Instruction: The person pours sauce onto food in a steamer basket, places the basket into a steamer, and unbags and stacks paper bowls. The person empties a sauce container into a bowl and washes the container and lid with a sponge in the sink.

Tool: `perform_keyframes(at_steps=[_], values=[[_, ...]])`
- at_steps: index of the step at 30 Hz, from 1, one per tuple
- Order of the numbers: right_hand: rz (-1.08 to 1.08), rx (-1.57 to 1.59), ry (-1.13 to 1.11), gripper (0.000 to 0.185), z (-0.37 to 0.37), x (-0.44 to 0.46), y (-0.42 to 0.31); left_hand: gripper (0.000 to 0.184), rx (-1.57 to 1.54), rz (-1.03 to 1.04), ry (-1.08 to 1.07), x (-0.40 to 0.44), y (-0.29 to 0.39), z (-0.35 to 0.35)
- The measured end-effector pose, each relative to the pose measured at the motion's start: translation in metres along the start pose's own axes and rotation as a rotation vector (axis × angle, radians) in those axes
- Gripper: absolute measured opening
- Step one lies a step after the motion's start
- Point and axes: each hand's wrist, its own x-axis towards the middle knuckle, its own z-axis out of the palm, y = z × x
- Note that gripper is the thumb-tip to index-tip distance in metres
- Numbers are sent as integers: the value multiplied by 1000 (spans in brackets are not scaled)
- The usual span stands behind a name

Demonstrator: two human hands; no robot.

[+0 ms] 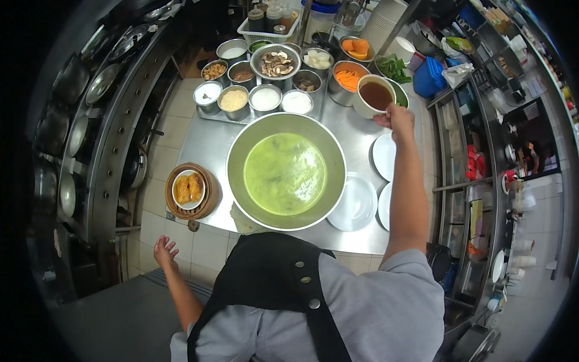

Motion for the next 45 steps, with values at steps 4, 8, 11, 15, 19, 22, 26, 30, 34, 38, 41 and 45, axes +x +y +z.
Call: perform_keyframes(at_steps=[4, 8, 11, 15, 19, 22, 26, 30, 34, 38, 41, 45], values=[[111, 56, 114, 15, 0, 20, 82, 35, 15, 17, -14, -2, 4, 1], [180, 143, 113, 26, 13, 24, 135, 36, 77, 22, -26, -9, 14, 8], [212, 208, 3, 37, 22, 33, 157, 36, 32, 79, -71, -17, 18, 13], [215, -263, 141, 55, 20, 34, 136, 33, 22, 123, -71, -30, 32, 35], [-151, -936, 110, 62, 20, 29, 94, 30, -21, 147, -116, -33, 31, 51], [-348, -833, -43, 49, 70, -28, 24, 25, -42, 139, -142, -35, 32, 62], [-762, -740, -385, 29, 150, -88, -7, 27, -45, 122, -161, -30, 32, 66], [-628, -607, -795, 30, 225, -153, -11, 32, -35, 126, -171, -21, 28, 52], [-644, -680, -738, 30, 243, -155, -29, 43, -24, 36, -129, 2, 5, 20], [-400, -486, -591, 30, 219, -79, -61, 39, 12, -38, -80, 16, -24, -22], [-215, -199, -433, 21, 194, -2, -78, 35, 50, -148, -26, 26, -50, -44], [-206, -57, -183, 18, 160, 104, -88, 31, 62, -280, -8, 18, -89, -71]])
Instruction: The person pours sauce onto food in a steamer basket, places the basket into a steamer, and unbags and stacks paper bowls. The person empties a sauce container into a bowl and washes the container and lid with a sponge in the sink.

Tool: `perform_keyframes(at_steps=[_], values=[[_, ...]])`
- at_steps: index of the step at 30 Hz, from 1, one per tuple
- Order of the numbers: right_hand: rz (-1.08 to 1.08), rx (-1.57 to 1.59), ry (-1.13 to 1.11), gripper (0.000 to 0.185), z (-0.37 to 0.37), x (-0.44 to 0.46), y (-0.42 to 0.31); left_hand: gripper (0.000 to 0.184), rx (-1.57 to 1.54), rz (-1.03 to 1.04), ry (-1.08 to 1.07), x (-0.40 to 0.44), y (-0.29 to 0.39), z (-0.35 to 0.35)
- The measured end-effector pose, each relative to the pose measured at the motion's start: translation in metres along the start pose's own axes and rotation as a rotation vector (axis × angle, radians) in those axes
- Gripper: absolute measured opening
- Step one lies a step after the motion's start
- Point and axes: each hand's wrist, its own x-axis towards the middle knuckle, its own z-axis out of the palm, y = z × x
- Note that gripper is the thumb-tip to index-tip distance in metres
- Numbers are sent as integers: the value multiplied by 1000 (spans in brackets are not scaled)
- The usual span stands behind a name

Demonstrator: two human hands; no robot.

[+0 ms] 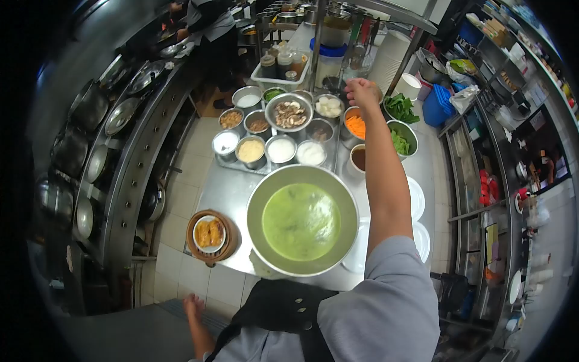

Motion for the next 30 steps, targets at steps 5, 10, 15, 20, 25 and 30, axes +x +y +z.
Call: perform_keyframes(at_steps=[5, 10, 15, 20, 25, 30], values=[[-92, -49, 142, 22, -33, 113, 4, 22, 198, -124, 63, -39, -58, -27], [-176, 5, 156, 29, -32, 202, -15, 22, 408, -176, 114, -99, -94, -42], [-435, -239, 343, 35, -29, 269, -11, 28, 559, -207, 267, -128, -120, -60], [-421, -390, 460, 33, -12, 222, -41, 29, 464, -91, 223, -152, -126, -74], [-455, -393, 542, 31, -2, 208, -31, 29, 489, -63, 217, -173, -107, -68], [-309, -724, 155, 28, 1, 201, 13, 20, 648, -113, 186, -177, -102, -53]])
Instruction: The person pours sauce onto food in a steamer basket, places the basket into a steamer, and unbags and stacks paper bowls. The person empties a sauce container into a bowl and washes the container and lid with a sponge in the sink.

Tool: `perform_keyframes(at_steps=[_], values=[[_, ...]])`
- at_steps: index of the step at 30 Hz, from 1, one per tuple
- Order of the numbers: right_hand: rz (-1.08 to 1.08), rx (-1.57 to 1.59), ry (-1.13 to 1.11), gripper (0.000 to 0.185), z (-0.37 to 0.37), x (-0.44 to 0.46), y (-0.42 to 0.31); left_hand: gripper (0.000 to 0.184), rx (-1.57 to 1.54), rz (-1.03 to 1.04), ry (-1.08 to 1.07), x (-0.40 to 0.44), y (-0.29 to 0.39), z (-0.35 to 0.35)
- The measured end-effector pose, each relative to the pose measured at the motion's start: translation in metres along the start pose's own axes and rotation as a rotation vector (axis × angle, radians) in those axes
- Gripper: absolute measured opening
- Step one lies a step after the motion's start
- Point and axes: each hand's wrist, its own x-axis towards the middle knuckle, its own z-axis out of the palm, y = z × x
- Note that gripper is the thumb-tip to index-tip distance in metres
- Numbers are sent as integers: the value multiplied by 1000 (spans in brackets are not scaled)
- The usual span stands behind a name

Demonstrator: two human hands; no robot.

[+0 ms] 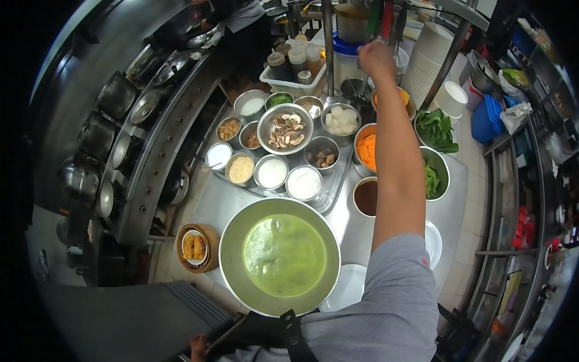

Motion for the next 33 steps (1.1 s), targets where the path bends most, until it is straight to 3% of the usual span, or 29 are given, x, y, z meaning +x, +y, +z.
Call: perform_keyframes(at_steps=[4, 6, 13, 18, 21, 23, 26, 27, 28, 30, 33], values=[[-8, -187, -602, 43, 23, -32, 14, 20, -35, 84, -43, 9, 2, 0], [-78, -279, -554, 47, 51, -43, 31, 21, -155, 97, -18, 13, 6, 3], [-78, -373, -597, 50, 62, -51, 27, 19, -5, 86, 9, 9, 11, 9], [93, -307, -298, 41, 57, -50, 25, 15, -44, 22, 26, 10, 1, 16], [137, -249, -229, 44, 57, -55, 27, 23, -274, 120, -30, 5, -1, 15], [98, -230, -232, 47, 59, -55, 32, 24, -345, 321, 25, 28, 8, 19], [-36, -170, -256, 53, 86, -45, 57, 21, -408, 446, 5, 19, 72, 11], [-135, -165, -316, 58, 91, -40, 64, 20, -586, 356, 97, 15, 108, 18], [-144, -124, -345, 63, 97, -36, 69, 25, -680, 450, 59, 32, 123, 18], [-162, -114, -389, 60, 78, -41, 57, 38, -586, 347, 113, -40, 231, 14], [-222, 59, -352, 54, 16, -90, 3, 49, -502, 560, -20, -27, 283, 18]])
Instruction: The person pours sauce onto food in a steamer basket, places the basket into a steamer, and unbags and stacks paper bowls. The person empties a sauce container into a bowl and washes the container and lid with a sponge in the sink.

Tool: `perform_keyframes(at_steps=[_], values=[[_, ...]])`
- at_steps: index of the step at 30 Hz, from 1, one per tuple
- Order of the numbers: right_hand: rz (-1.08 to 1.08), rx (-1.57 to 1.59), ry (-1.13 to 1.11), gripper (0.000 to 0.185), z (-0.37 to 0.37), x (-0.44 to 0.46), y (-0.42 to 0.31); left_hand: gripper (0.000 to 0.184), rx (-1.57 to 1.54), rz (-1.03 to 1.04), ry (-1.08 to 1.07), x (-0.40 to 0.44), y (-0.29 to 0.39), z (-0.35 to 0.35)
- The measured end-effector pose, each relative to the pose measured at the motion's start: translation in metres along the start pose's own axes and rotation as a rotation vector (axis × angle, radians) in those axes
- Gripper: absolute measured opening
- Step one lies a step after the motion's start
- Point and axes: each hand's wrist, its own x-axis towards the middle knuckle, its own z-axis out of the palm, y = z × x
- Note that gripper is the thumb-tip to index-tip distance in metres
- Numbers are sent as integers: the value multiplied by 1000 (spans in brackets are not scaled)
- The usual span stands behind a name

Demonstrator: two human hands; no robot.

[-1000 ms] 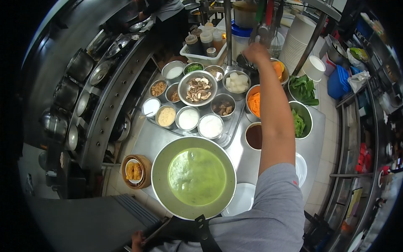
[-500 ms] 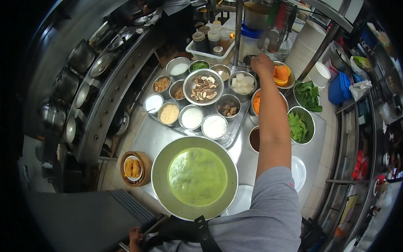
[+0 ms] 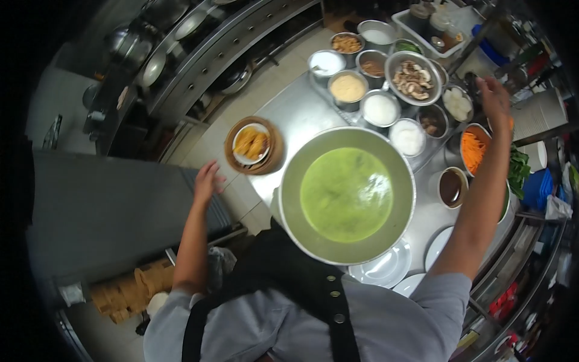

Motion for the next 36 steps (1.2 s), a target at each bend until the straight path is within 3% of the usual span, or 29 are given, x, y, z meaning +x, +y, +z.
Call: perform_keyframes(at_steps=[5, 8, 13, 17, 21, 26, 32, 36], values=[[-116, -22, -51, 52, -83, -108, -95, 56, 158, -165, -296, 26, 41, 26], [-136, -10, -34, 45, -116, -174, -120, 55, 59, -194, -380, 43, 35, 27], [11, -23, 39, 42, -142, -293, -146, 37, 94, -141, -422, 67, 39, 30], [164, 85, 128, 35, -132, -397, -177, 27, 104, -53, -404, 78, 39, 26], [342, 200, 216, 33, -94, -483, -222, 22, 127, 27, -536, 100, 57, 6], [440, 160, 156, 29, -52, -553, -278, 20, 206, 169, -640, 103, 121, -24], [469, 215, 324, 28, -37, -607, -309, 19, 332, 379, -756, 65, 212, -46], [504, 169, 430, 27, -44, -644, -306, 27, 351, 501, -993, 42, 247, -40]])
